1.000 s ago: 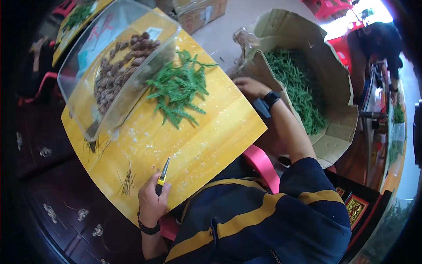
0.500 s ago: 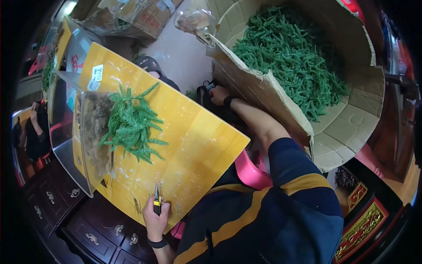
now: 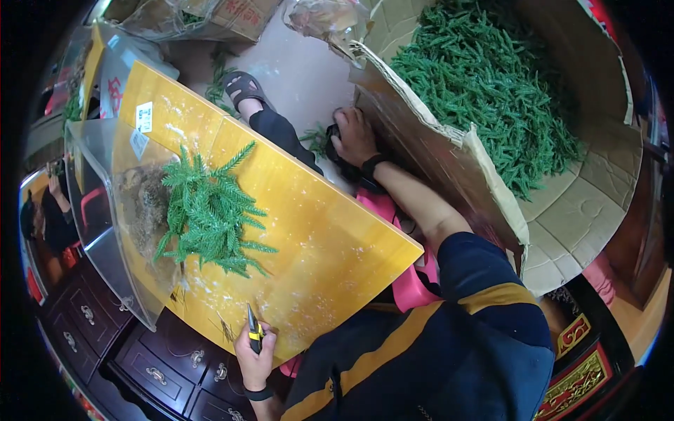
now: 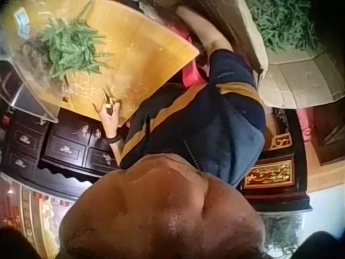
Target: The person trims a green branch with pliers, picks up a pinecone, and inserts a wire into it. They then use pliers to cut the wire and repeat the process of wiring another pinecone by hand.
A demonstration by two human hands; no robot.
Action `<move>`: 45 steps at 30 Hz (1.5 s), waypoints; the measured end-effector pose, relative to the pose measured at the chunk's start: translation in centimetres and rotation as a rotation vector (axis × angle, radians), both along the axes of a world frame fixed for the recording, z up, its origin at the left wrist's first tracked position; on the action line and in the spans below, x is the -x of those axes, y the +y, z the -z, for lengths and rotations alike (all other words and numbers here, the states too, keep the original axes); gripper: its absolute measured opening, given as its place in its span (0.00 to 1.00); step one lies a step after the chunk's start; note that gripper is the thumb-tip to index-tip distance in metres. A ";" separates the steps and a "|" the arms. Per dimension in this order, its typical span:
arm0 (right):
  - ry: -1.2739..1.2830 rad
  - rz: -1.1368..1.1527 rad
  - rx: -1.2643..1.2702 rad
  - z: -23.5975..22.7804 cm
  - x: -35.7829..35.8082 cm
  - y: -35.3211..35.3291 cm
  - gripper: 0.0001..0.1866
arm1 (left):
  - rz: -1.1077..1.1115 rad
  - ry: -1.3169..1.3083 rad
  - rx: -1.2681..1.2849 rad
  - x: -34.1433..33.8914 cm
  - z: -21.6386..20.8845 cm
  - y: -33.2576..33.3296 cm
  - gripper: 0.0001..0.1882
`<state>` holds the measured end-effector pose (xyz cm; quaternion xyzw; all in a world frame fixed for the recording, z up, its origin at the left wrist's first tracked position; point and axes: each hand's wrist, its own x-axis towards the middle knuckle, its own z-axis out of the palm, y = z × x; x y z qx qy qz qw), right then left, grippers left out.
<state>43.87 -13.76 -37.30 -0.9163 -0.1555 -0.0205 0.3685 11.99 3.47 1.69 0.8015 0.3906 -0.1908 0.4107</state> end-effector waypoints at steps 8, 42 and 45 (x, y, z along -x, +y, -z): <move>-0.075 -0.461 0.002 -0.6 -5.2 5.1 0.09 | -0.110 0.038 0.049 0.6 -0.2 0.3 0.08; 0.599 -0.251 -1.095 -24.2 -5.6 -2.9 0.07 | -0.062 -0.300 0.113 3.1 2.3 1.5 0.08; 0.303 -0.301 -0.911 -32.2 -5.9 -4.1 0.05 | 0.074 -0.257 0.043 2.7 1.0 1.4 0.08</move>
